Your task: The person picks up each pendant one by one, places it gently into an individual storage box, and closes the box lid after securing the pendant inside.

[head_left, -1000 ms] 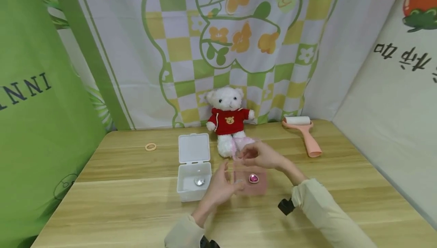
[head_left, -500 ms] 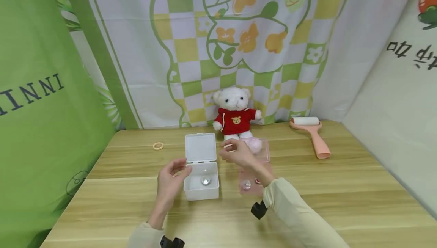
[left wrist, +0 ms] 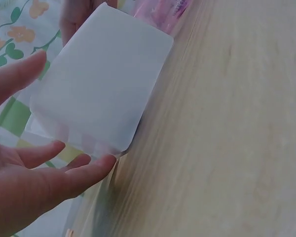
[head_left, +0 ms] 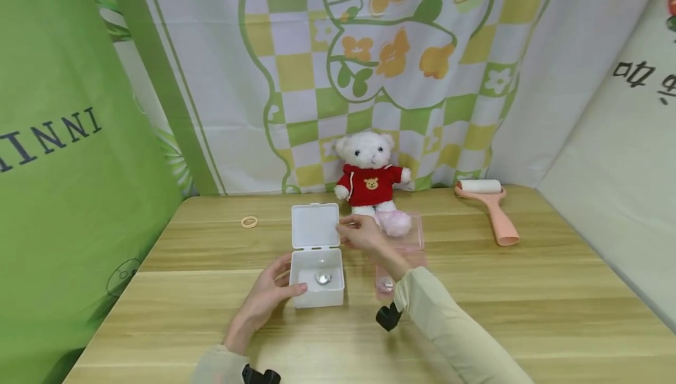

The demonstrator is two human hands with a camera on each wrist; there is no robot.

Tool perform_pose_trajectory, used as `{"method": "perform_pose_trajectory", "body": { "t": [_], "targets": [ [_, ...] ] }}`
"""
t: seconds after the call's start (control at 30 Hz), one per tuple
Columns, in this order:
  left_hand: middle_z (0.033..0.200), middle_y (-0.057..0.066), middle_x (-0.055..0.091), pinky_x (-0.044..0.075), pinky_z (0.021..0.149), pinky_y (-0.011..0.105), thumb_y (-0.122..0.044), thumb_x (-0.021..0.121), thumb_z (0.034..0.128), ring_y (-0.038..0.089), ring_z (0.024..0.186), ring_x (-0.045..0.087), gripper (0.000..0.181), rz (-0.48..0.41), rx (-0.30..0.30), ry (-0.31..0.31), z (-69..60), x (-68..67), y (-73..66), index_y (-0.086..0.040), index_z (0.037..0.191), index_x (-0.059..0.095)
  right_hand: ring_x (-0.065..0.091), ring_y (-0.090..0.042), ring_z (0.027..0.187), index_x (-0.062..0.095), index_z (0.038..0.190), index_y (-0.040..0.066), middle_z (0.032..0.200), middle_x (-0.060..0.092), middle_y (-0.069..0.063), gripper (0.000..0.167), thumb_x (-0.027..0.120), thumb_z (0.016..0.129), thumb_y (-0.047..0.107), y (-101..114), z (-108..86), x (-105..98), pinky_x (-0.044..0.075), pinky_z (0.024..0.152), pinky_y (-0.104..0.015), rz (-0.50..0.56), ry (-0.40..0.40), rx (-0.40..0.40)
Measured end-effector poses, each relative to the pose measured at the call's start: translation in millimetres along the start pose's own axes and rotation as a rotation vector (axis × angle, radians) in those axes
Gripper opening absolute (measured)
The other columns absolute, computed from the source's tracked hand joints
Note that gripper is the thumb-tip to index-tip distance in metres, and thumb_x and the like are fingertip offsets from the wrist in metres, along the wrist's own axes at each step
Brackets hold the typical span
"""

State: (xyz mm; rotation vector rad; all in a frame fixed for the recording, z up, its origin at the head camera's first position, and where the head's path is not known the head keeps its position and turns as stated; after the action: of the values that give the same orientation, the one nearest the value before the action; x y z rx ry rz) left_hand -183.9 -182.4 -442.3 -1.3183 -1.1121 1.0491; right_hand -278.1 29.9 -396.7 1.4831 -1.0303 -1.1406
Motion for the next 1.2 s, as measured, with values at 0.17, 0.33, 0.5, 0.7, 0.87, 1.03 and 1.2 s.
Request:
{"method": "perform_pose_trajectory", "body": {
  "t": [0.17, 0.33, 0.5, 0.7, 0.87, 1.03, 1.2],
  "targets": [
    [0.143, 0.030, 0.036, 0.047, 0.095, 0.044, 0.002, 0.073, 0.0765, 0.045, 0.123, 0.044, 0.076, -0.004, -0.004, 0.002, 2.5, 3.1, 0.3, 0.003, 0.143, 0.036, 0.058, -0.022, 0.071, 0.059, 0.112, -0.010, 0.085, 0.060, -0.010, 0.024, 0.059, 0.093, 0.004, 1, 0.8, 0, 0.056, 0.076, -0.040, 0.043, -0.016, 0.014],
    [0.144, 0.029, 0.035, 0.048, 0.094, 0.044, 0.001, 0.073, 0.0769, 0.046, 0.124, 0.044, 0.076, -0.002, -0.004, 0.018, 3.5, 4.9, -0.8, 0.003, 0.143, 0.036, 0.056, -0.021, 0.070, 0.058, 0.107, -0.009, 0.079, 0.057, -0.006, 0.019, 0.059, 0.092, 0.002, 1, 0.7, -1, 0.055, 0.074, -0.040, 0.053, -0.026, 0.012],
    [0.145, 0.030, 0.034, 0.048, 0.094, 0.043, 0.002, 0.073, 0.0776, 0.047, 0.124, 0.044, 0.076, -0.001, 0.002, 0.033, 3.5, 4.5, -1.7, 0.004, 0.144, 0.035, 0.059, -0.022, 0.074, 0.059, 0.106, -0.008, 0.082, 0.060, -0.009, 0.018, 0.060, 0.092, 0.003, 2, -2.9, -4, 0.056, 0.075, -0.041, 0.036, -0.013, -0.029],
    [0.143, 0.030, 0.035, 0.049, 0.093, 0.042, 0.001, 0.073, 0.0794, 0.048, 0.123, 0.045, 0.075, 0.014, 0.011, 0.011, 2.4, 2.9, -3.1, 0.004, 0.144, 0.035, 0.064, -0.029, 0.090, 0.064, 0.112, -0.005, 0.102, 0.067, -0.017, 0.022, 0.060, 0.093, 0.005, 4, -22.4, -7, 0.055, 0.078, -0.040, -0.044, -0.003, -0.150],
    [0.138, 0.031, 0.041, 0.050, 0.092, 0.043, 0.000, 0.073, 0.0804, 0.047, 0.120, 0.048, 0.070, 0.040, 0.016, -0.069, 1.8, 1.0, -3.0, 0.004, 0.141, 0.039, 0.059, -0.038, 0.109, 0.056, 0.130, -0.004, 0.127, 0.059, -0.021, 0.037, 0.050, 0.100, 0.017, -1, -46.2, -3, 0.051, 0.089, -0.046, -0.020, 0.029, -0.165],
    [0.134, 0.030, 0.045, 0.051, 0.089, 0.039, -0.002, 0.071, 0.0834, 0.044, 0.117, 0.052, 0.062, 0.063, 0.027, -0.118, 2.3, -1.5, -2.6, 0.005, 0.138, 0.043, 0.048, -0.045, 0.122, 0.038, 0.145, 0.004, 0.148, 0.038, -0.019, 0.055, 0.036, 0.104, 0.040, -9, -67.9, 2, 0.041, 0.100, -0.054, 0.037, 0.129, -0.115],
    [0.138, 0.029, 0.040, 0.048, 0.094, 0.041, -0.019, 0.052, 0.0996, 0.043, 0.122, 0.048, 0.053, -0.059, -0.001, -0.127, 4.4, -4.0, 0.4, 0.002, 0.144, 0.033, 0.046, -0.051, 0.119, 0.030, 0.150, 0.011, 0.147, 0.034, -0.027, 0.057, 0.035, 0.103, 0.043, -17, -79.9, 16, 0.048, 0.088, -0.055, 0.082, 0.111, -0.095]
  ]
}}
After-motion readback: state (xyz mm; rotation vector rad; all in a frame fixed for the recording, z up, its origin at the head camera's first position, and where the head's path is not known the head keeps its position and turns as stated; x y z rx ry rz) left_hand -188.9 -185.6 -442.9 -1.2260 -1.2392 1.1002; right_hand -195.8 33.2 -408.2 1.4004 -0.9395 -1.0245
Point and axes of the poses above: each hand's wrist, its own z-axis towards the middle knuckle, its own x-axis out of the palm, y = z × x, the point moved 1 cm from there along z, towards the middle knuckle
